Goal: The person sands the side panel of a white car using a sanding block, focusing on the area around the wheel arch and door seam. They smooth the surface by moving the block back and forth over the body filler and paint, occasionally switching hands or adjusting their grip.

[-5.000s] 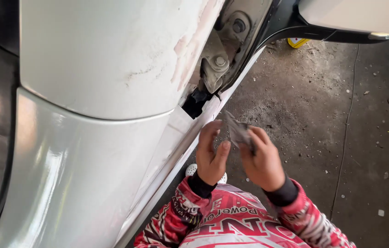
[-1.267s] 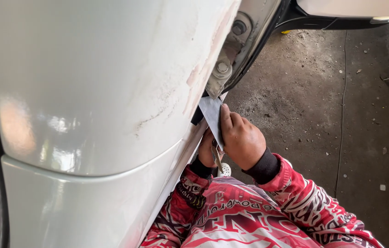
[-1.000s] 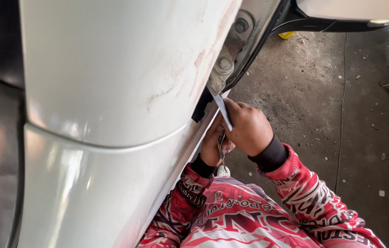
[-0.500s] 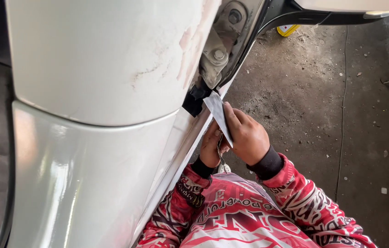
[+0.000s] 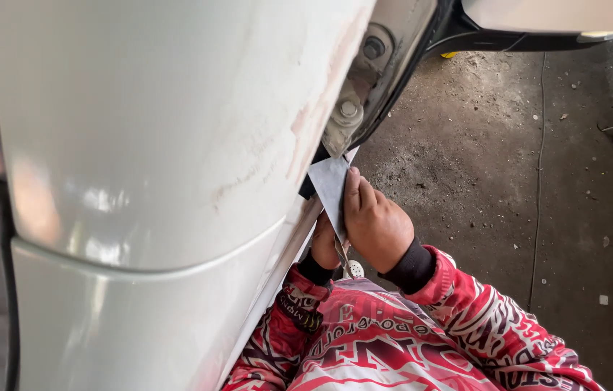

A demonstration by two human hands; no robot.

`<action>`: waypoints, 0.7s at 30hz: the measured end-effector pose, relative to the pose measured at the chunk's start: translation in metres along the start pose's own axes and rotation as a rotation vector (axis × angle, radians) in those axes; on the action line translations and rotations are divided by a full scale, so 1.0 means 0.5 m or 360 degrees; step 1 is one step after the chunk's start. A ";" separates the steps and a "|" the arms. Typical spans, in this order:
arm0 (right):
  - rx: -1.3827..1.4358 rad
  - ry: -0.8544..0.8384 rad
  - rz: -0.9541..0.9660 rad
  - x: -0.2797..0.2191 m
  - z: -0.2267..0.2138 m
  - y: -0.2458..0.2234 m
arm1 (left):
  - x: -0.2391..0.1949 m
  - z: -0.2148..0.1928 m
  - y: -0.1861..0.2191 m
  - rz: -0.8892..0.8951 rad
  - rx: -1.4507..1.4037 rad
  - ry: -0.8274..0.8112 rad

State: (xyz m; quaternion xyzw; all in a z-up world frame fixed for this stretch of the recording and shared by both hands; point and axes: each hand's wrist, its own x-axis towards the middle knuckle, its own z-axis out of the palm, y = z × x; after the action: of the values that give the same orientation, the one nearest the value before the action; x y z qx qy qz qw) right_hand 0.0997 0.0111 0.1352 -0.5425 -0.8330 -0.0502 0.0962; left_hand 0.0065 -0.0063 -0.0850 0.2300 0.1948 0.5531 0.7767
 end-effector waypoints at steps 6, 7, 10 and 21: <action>-0.0072 -0.0178 0.0007 0.020 -0.008 -0.006 | -0.005 0.031 0.032 0.0161 0.0660 0.0058; -0.0071 -0.0179 0.0003 0.025 -0.010 -0.004 | -0.002 0.038 0.035 0.0163 0.0659 0.0062; -0.0043 -0.0381 0.0051 0.046 -0.028 0.001 | 0.003 0.047 0.030 -0.0061 0.0185 0.0178; 0.0522 -0.0009 0.0081 -0.018 -0.044 0.015 | -0.021 0.097 0.053 0.0098 -0.0041 -0.0036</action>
State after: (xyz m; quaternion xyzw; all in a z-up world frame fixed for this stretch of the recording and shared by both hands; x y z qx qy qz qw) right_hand 0.1123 0.0022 0.1544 -0.5406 -0.8163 0.0905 0.1825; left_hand 0.0095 -0.0155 -0.0297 0.2320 0.1717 0.5765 0.7644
